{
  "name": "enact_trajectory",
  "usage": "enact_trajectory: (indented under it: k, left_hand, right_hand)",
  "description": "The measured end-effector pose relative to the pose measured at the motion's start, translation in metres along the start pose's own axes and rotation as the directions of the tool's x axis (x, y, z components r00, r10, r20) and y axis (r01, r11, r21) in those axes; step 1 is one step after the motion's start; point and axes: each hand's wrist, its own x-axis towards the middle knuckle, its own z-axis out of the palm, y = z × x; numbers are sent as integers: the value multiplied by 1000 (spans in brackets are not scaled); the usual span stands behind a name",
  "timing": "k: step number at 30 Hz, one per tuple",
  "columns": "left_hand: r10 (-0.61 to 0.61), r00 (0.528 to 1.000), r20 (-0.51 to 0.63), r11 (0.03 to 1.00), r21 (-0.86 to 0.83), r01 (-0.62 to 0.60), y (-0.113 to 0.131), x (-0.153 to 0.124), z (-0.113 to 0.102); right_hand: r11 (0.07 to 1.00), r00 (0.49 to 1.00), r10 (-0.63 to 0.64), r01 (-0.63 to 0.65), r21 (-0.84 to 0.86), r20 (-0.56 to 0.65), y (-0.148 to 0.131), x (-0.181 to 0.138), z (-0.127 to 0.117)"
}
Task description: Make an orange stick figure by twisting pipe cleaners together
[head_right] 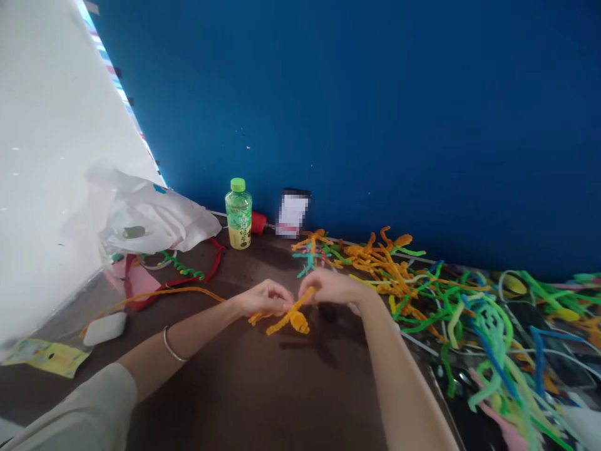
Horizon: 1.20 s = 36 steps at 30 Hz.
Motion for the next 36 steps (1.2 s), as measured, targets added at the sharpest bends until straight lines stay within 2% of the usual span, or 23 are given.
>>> enact_trajectory:
  k: [3,5,8,11,14,18,21,24,28,32,36]
  left_hand:
    - [-24,999,22,994,110,22,2,-1,3]
    - [-47,999,0,984,171,46,2,-2,5]
    - [-63,996,-66,979,189,74,3,-1,7]
    - [-47,991,-127,985,161,67,4,0,9]
    - [-32,984,-176,984,168,62,5,1,10]
    - [-41,972,-231,977,194,87,4,2,14]
    - [-44,965,-260,984,153,87,2,3,16]
    - [-38,953,-301,988,132,81,-3,5,15]
    - [-10,917,-400,999,45,30,-12,11,13]
    - [30,922,-387,992,-104,-76,-13,14,13]
    - [50,918,-393,976,-176,-129,-10,12,14]
  right_hand:
    - [999,985,29,-25,-23,168,-6,13,-12]
    - [996,973,78,-66,-61,216,-15,21,-17]
    - [972,971,143,-102,-212,189,-34,31,-20]
    - [909,975,180,-112,-401,134,-54,36,-23]
    - [845,959,248,-144,-516,138,-73,40,-25]
    - [705,922,376,-223,-673,89,-92,47,-17]
    - [625,945,326,-237,-744,-28,-102,50,4]
    - [542,977,145,-211,-814,-156,-107,44,27]
    - [563,970,60,-229,-794,-237,-101,26,44]
    - [580,942,-31,-255,-774,-334,-83,11,50]
    - [650,908,-27,-302,-698,-418,-68,-1,47]
